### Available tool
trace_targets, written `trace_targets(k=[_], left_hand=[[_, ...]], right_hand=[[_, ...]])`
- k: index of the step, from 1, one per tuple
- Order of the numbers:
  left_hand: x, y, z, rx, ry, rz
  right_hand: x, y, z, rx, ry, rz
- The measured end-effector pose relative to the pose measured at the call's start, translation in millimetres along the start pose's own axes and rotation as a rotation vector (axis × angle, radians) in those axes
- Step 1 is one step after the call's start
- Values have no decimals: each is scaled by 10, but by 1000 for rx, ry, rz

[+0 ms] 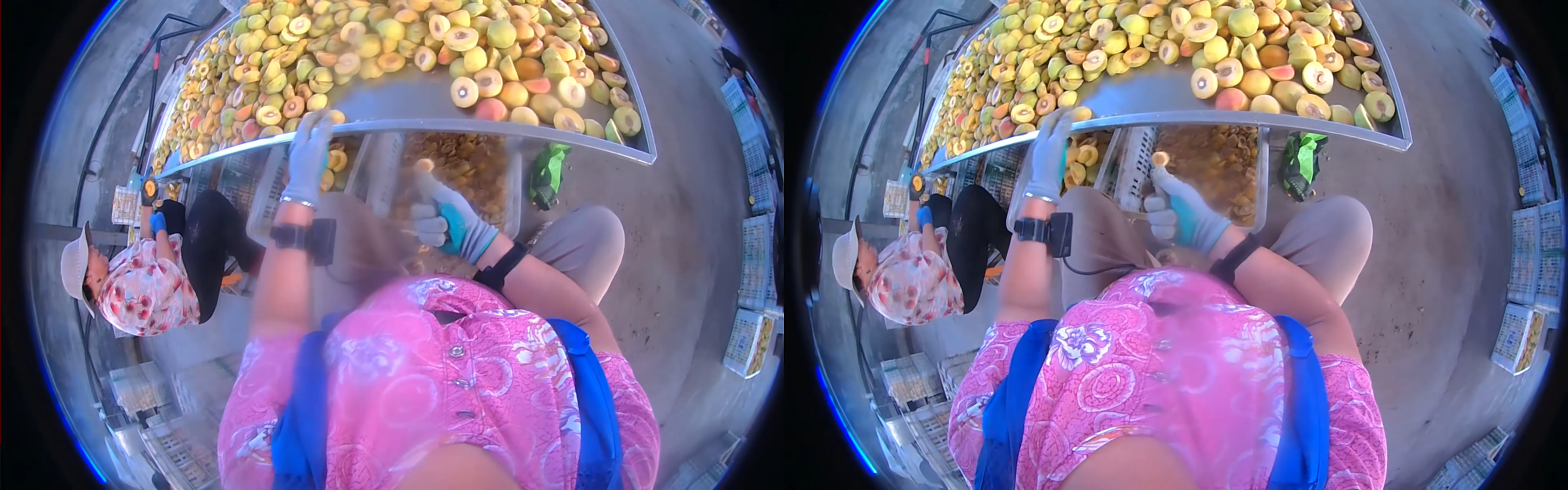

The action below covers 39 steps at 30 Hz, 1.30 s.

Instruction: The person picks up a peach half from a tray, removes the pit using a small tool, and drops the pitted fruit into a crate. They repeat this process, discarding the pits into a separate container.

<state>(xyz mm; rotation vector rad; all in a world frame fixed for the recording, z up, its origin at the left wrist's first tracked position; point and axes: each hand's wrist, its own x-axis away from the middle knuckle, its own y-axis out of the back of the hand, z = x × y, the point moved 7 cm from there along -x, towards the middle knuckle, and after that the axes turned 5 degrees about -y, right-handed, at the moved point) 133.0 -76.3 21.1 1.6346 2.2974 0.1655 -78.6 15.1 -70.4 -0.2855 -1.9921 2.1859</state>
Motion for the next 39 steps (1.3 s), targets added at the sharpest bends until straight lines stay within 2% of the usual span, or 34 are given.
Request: trace_targets(k=[1, 2, 5, 7, 8, 10, 11, 15, 17, 18, 20, 21, 23, 24, 26, 30, 31, 33, 36, 39], left_hand=[[-62, -141, -76, -235, -82, 55], [-124, -375, -125, -333, -157, 119], [-302, -1204, -204, -499, -325, 353], [-421, -1678, -247, -496, -475, 427], [-478, -1841, -251, -492, -479, 429], [-507, -2157, -258, -543, -435, 574], [-527, -2234, -202, -584, -348, 628], [-492, -2199, -224, -639, -388, 566], [-460, -2101, -279, -554, -476, 528], [-449, -2057, -248, -559, -477, 523], [-469, -1867, 6, 124, -27, 436], [-421, -1776, -5, 116, -25, 430], [-244, -1506, -5, 749, 94, 284], [-103, -1396, -9, 743, 128, 266], [100, -1272, -192, 1036, 107, 272], [183, -1045, -60, 499, -228, 164], [209, -1012, -58, 500, -230, 162], [357, -1149, 33, 1279, 170, 298], [502, -1161, -50, 1200, 258, 240], [528, -1180, 22, 1215, 289, 283]], right_hand=[[4, 111, 37, -6, 43, -179], [31, 218, 77, -12, 87, -359], [-2, 295, 148, 65, 107, -453], [-9, 285, 153, 46, 141, -414], [-8, 268, 163, 23, 169, -371], [13, 286, 177, 29, 191, -383], [22, 305, 188, 32, 206, -393], [-5, 375, 235, 91, 260, -354], [17, 381, 320, 198, 415, -622], [14, 348, 326, 201, 412, -616], [57, 226, 410, 366, 500, -587], [36, 178, 420, 364, 493, -580], [179, -93, 629, 768, 842, -688], [240, -217, 638, 848, 846, -674], [246, -246, 577, 747, 615, -663], [230, -484, 579, 881, 523, -724], [215, -518, 573, 908, 513, -717], [187, -518, 575, 987, 502, -724], [112, -509, 601, 1065, 525, -723], [110, -544, 589, 1036, 527, -704]])
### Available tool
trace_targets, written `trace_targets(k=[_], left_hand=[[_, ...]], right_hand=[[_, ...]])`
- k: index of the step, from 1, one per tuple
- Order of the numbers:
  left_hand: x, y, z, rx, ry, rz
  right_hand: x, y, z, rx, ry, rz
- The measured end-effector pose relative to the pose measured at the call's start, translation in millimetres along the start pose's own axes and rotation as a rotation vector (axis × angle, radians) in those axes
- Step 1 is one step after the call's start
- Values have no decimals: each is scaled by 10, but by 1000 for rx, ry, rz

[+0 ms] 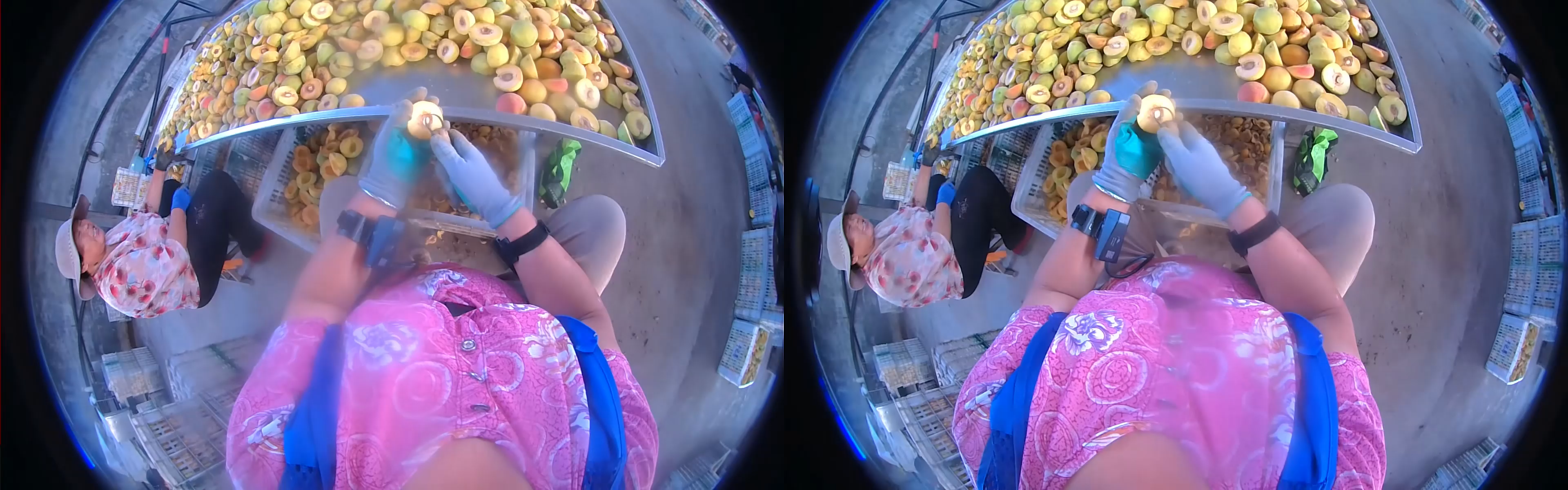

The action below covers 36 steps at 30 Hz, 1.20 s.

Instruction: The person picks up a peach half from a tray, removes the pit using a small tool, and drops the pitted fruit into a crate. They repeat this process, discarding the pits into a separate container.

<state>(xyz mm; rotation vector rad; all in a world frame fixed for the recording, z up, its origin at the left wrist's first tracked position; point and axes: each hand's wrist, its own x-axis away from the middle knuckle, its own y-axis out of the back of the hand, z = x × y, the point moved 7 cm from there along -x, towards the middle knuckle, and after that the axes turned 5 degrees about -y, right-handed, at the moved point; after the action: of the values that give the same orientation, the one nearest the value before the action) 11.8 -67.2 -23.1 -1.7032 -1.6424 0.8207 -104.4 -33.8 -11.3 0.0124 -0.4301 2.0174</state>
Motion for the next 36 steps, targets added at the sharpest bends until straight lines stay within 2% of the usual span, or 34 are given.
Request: trace_targets(k=[7, 8, 9, 10, 12, 16, 18, 20, 23, 25, 27, 28, 32, 34, 36], left_hand=[[67, -110, 60, -80, -36, -41], [86, -148, 20, -213, -112, -54], [113, -204, -29, -347, -189, -68], [136, -244, -15, -349, -188, -68], [178, -305, -42, -420, -256, -61], [135, -294, -32, -383, -165, -118], [134, -304, -9, -363, -53, -163], [115, -303, -30, -406, -74, -149], [90, -251, -80, -517, -102, -140], [111, -305, -162, -584, -112, -139], [152, -379, -120, -563, 97, -43], [170, -366, -133, -563, 98, -47], [183, -271, -160, -816, 70, 31], [183, -266, -212, -905, 18, 73], [220, -322, -209, -865, 37, 173]], right_hand=[[26, -10, -60, -57, -31, 49], [-20, -17, -139, -60, -32, 46], [-73, -39, -140, -68, 67, 23], [-99, -35, -129, -77, 167, 0], [-86, -4, -192, -45, 119, 12], [-6, -8, -169, 79, -42, 49], [59, -65, -122, 42, -42, 47], [60, -71, -126, 6, -42, 46], [74, -72, -142, -108, -81, 152], [183, -120, -100, -121, -244, 301], [166, -130, -169, -212, -291, 364], [181, -188, -201, -305, -340, 429], [259, -207, -177, -282, -355, 372], [287, -301, -368, -577, -525, 690], [284, -334, -401, -635, -530, 748]])
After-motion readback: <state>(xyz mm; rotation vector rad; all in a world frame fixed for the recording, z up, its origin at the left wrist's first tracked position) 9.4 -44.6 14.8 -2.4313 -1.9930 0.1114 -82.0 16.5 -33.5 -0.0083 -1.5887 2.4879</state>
